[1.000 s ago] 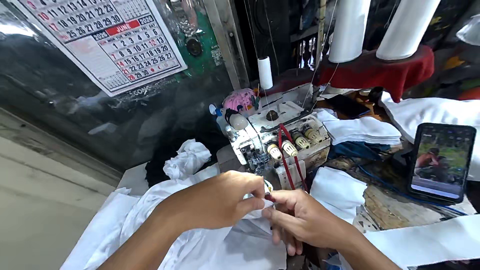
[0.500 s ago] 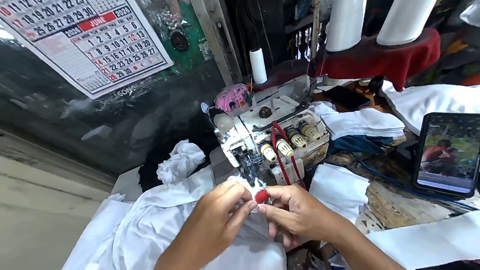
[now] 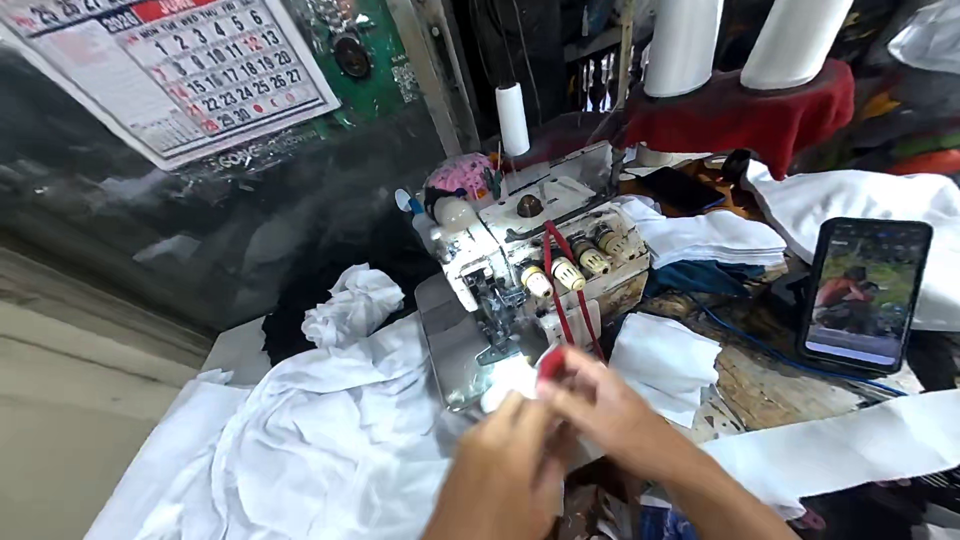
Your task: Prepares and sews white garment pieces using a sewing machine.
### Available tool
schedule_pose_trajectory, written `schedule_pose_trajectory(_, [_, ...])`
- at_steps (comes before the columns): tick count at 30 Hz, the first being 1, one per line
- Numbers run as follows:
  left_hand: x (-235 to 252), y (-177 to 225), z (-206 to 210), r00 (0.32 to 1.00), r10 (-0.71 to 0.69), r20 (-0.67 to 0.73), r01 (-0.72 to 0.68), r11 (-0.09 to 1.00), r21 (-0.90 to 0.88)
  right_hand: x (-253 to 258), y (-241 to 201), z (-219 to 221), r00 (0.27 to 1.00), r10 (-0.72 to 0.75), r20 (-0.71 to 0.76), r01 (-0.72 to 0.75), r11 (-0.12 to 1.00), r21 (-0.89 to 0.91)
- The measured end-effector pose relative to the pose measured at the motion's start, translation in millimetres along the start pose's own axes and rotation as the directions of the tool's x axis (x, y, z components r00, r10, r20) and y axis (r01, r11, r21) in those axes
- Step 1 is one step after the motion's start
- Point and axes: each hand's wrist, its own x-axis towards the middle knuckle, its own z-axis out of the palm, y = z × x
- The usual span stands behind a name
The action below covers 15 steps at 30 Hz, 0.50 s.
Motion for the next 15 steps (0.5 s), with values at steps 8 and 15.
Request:
schedule_pose_trajectory(8, [-32,-4,-14,0.971,-0.074,0.226,0.164,0.896,-0.413,-40,-1,3,0.998,0.003,-0.065,-0.009,0.996,-0.090])
schedule_pose_trajectory(15, [-122,-28,-42,0.963,-0.023,0.267,0.178,0.798,-0.575,-73,-7,-8,0.992,0.055,0.110,-0.018,0.950,-0.312])
